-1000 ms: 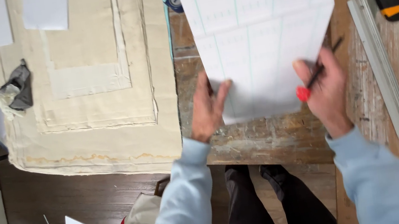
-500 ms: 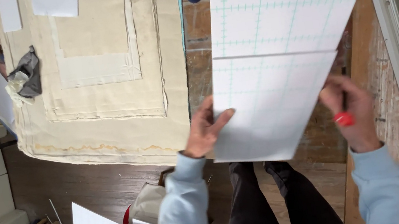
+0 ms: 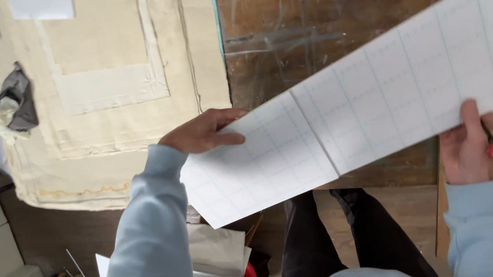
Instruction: Measuring and cutting pieces of foam board using a box cutter and straight edge.
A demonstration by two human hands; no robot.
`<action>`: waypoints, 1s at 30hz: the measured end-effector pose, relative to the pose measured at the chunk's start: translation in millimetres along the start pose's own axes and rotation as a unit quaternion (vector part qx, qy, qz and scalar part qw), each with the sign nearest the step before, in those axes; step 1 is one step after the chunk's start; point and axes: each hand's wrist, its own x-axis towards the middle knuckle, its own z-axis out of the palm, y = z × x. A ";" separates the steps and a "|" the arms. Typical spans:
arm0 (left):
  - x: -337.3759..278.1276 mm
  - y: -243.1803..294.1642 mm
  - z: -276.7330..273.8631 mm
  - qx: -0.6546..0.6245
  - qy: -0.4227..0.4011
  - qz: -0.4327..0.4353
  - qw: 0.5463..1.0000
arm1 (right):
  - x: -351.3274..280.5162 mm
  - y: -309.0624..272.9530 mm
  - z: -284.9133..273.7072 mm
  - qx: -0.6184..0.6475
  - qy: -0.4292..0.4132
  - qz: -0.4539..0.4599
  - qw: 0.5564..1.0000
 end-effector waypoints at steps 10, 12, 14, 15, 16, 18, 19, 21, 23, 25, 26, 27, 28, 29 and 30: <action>166.7 -33.7 9.1 0.071 -0.052 0.034 0.996 | -55.7 26.2 -115.1 -0.035 0.172 -0.071 0.982; 181.5 -29.8 12.6 0.092 -0.072 0.053 0.992 | -55.8 26.8 -126.3 -0.034 0.190 -0.071 0.979; 193.6 -28.4 13.7 0.114 -0.090 0.071 0.987 | -56.4 29.2 -133.1 -0.030 0.206 -0.069 0.976; 198.2 -29.4 13.3 0.098 -0.096 0.071 0.988 | -56.3 30.7 -134.6 -0.029 0.211 -0.066 0.975; 203.2 -29.9 12.5 0.082 -0.101 0.072 0.989 | -54.4 31.7 -136.0 -0.028 0.215 -0.063 0.974; 206.4 -24.5 13.6 0.071 -0.105 0.058 0.990 | -53.7 34.5 -136.8 -0.024 0.228 -0.062 0.971; 207.0 -22.5 13.8 0.057 -0.101 0.046 0.992 | -53.6 36.3 -136.7 -0.024 0.234 -0.060 0.970; 209.5 -28.4 11.8 0.055 -0.110 0.046 0.991 | -56.9 39.9 -139.9 -0.021 0.239 -0.057 0.969; 215.3 -27.4 9.7 0.055 -0.116 0.053 0.990 | -53.3 41.0 -139.3 -0.018 0.240 -0.059 0.969; 213.7 -23.3 10.0 0.023 -0.106 -0.002 0.994 | -51.1 41.5 -133.6 -0.020 0.228 -0.060 0.972; 214.8 -26.1 9.0 0.023 -0.109 -0.004 0.994 | -53.2 40.1 -130.8 -0.019 0.231 -0.058 0.971; 215.5 -28.7 7.8 0.024 -0.107 -0.002 0.994 | -55.3 38.7 -127.4 -0.019 0.226 -0.060 0.972; 217.7 -30.1 4.7 0.026 -0.102 0.003 0.994 | -53.1 37.4 -123.9 -0.018 0.218 -0.065 0.974; 212.4 -21.0 0.8 0.028 -0.102 0.003 0.994 | -50.3 38.9 -124.6 -0.016 0.218 -0.065 0.974; 210.1 -11.9 -1.6 0.097 -0.079 -0.003 0.992 | -50.1 38.8 -126.1 -0.013 0.215 -0.068 0.974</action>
